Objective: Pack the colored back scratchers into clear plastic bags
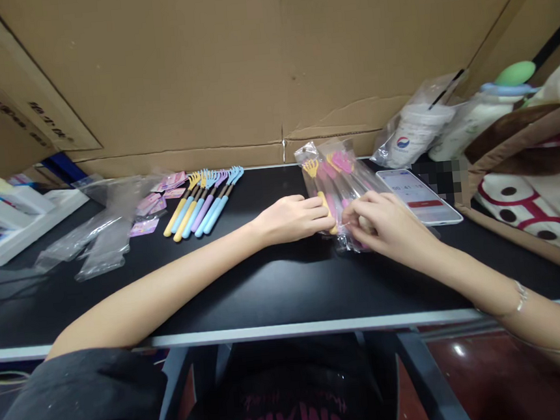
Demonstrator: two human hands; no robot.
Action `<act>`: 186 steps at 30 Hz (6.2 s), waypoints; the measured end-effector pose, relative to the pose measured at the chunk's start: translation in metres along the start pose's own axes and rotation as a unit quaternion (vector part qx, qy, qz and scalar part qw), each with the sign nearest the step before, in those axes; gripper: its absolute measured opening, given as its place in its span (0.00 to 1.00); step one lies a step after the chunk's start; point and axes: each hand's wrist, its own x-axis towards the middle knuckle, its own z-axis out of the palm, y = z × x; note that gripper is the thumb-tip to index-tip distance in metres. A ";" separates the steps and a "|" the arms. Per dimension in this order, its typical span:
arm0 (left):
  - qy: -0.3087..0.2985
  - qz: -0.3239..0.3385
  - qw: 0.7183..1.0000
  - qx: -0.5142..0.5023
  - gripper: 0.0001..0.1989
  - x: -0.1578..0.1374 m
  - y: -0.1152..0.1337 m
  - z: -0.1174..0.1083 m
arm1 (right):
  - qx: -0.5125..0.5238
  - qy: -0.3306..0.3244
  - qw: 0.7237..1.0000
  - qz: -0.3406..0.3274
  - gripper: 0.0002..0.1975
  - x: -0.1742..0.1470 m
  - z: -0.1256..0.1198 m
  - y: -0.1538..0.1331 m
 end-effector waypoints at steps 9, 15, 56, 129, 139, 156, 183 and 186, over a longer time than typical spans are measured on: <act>-0.096 -0.105 0.985 -0.100 0.11 -0.011 -0.003 0.004 | -0.024 0.030 0.999 0.033 0.10 0.004 -0.015 0.019; -0.127 -0.228 0.939 -0.223 0.22 -0.006 0.002 0.003 | 0.040 -0.007 0.993 0.108 0.22 0.002 -0.007 0.068; -0.279 -0.412 0.864 -0.070 0.24 -0.198 -0.044 -0.117 | -0.043 0.047 0.987 -0.149 0.11 0.006 -0.002 0.005; -0.008 -0.218 0.962 -0.163 0.18 -0.065 0.010 -0.036 | 0.014 0.042 0.989 -0.140 0.07 0.040 0.031 -0.025; -0.093 -0.226 0.921 -0.303 0.24 -0.068 0.006 -0.031 | 0.024 0.095 0.982 -0.161 0.07 0.038 0.023 -0.031; -0.069 -0.234 0.939 -0.243 0.26 -0.063 0.017 -0.033 | -0.009 0.065 0.983 -0.170 0.07 0.037 0.028 -0.028; -0.119 -0.325 0.915 -0.206 0.24 -0.063 0.007 -0.046 | -0.007 0.209 0.959 -0.192 0.05 0.037 0.007 -0.023; -0.120 -0.315 0.921 -0.193 0.26 -0.065 0.005 -0.048 | -0.008 0.202 0.960 -0.195 0.04 0.038 0.005 -0.020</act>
